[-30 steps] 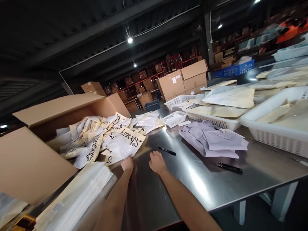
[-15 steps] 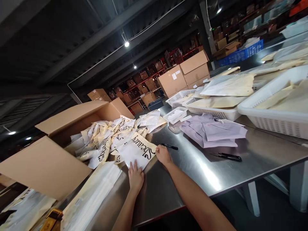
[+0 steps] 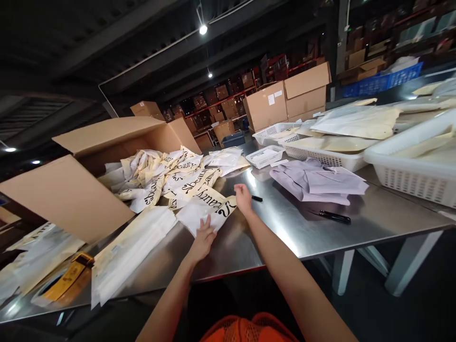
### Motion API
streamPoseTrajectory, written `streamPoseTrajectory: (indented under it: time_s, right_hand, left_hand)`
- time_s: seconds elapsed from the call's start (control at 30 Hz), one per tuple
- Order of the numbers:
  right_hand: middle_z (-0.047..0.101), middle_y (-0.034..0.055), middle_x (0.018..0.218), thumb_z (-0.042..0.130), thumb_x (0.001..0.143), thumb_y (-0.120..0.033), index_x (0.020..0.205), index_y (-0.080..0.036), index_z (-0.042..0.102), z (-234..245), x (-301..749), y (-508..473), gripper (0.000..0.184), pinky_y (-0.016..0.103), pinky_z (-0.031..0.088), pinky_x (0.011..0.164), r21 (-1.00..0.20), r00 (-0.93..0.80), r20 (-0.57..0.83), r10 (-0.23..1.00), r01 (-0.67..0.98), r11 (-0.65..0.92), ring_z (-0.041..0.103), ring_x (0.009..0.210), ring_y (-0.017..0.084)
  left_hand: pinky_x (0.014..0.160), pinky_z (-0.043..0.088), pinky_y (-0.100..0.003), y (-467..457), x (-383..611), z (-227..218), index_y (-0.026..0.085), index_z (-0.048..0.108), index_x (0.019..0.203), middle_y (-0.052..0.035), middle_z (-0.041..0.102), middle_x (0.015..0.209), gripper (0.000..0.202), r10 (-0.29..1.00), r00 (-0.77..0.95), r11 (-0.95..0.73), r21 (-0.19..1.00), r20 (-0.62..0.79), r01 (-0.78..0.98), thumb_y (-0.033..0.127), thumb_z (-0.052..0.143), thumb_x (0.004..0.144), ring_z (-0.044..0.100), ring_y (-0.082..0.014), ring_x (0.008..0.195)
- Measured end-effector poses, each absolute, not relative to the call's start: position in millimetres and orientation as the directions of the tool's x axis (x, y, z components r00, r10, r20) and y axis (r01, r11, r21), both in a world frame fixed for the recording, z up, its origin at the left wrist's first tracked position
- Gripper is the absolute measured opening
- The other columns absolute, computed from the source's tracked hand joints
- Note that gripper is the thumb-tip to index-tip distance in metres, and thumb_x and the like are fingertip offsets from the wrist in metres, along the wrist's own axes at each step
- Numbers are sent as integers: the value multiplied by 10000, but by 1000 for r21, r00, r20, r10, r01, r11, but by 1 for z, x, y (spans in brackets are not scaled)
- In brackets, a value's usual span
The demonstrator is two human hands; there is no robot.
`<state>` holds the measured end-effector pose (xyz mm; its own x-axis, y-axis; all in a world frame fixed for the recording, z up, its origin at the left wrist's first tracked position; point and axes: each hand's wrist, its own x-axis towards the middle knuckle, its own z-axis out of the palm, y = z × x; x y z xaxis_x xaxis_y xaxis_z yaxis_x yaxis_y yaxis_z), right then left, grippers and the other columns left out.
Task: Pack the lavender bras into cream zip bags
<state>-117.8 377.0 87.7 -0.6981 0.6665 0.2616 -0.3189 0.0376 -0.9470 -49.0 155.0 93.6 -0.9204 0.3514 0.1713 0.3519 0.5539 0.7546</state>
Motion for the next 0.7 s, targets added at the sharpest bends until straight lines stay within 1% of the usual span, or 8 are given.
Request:
streamPoseTrajectory:
  time_s: [0.1, 0.2, 0.3, 0.37, 0.47, 0.57, 0.63, 0.7]
  right_hand:
    - [685, 41, 920, 394, 817, -516, 906, -207, 569, 103, -114, 390, 366, 307, 440, 845, -917, -629, 205, 750, -392, -78, 615, 945, 201]
    - [670, 46, 931, 315, 821, -566, 940, -204, 523, 117, -106, 401, 434, 300, 436, 809, -898, -600, 144, 787, -413, -151, 617, 987, 197]
    - [665, 57, 952, 287, 828, -543, 963, -196, 508, 130, -99, 404, 433, 306, 437, 806, -902, -616, 121, 779, -395, -172, 607, 1036, 198]
    - [664, 64, 961, 311, 827, -524, 979, -191, 506, 135, -95, 402, 415, 319, 442, 810, -916, -638, 115, 762, -365, -168, 604, 1037, 205]
    - [660, 54, 993, 500, 760, -497, 977, -190, 528, 131, -77, 398, 376, 343, 438, 872, -941, -671, 126, 731, -314, -125, 593, 1022, 212]
    - [643, 71, 1087, 656, 687, -450, 1017, -192, 588, 112, -32, 395, 425, 377, 417, 938, -953, -713, 302, 633, -214, 214, 573, 1045, 239]
    - [634, 98, 1116, 637, 749, -503, 1054, -204, 625, 98, 12, 390, 428, 397, 432, 884, -831, -778, 379, 502, -48, 554, 581, 1016, 270]
    - [661, 97, 964, 561, 824, -610, 930, -226, 660, 87, 56, 381, 411, 360, 432, 727, -659, -852, 265, 451, 181, 730, 603, 848, 265]
  left_hand:
    - [1130, 364, -544, 149, -64, 151, 179, 639, 818, -142, 629, 1323, 271, 258, -942, 286, 915, 213, 285, 427, 532, 834, 475, -353, 1350]
    - [1020, 497, -485, 128, -76, 215, 159, 632, 931, -134, 706, 1122, 351, 138, -961, 18, 969, 241, 246, 467, 480, 861, 594, -319, 1208]
    - [966, 529, -494, 100, -71, 247, 132, 635, 1040, -119, 711, 1043, 314, 25, -980, -477, 864, 196, 160, 323, 425, 905, 631, -292, 1120]
    - [928, 535, -545, 82, -61, 238, 127, 623, 1111, -127, 706, 1043, 333, -5, -996, -648, 758, 92, 73, 265, 390, 917, 647, -293, 1060]
    - [863, 545, -583, 54, -44, 190, 133, 617, 1085, -148, 693, 1058, 316, -1, -987, -619, 775, -160, -125, 254, 382, 912, 649, -311, 1016]
    - [829, 546, -531, 21, -24, 131, 162, 592, 912, -134, 678, 1009, 207, -177, -905, -557, 797, -388, -232, 273, 419, 881, 648, -299, 972]
    - [811, 539, -417, 2, -6, 101, 191, 554, 835, -75, 665, 965, 100, -477, -815, -477, 876, -329, -74, 253, 477, 839, 647, -237, 912]
    - [743, 510, -293, -7, 15, 81, 208, 536, 795, -7, 650, 898, 40, -696, -704, -313, 943, -145, 115, 224, 564, 771, 629, -170, 835]
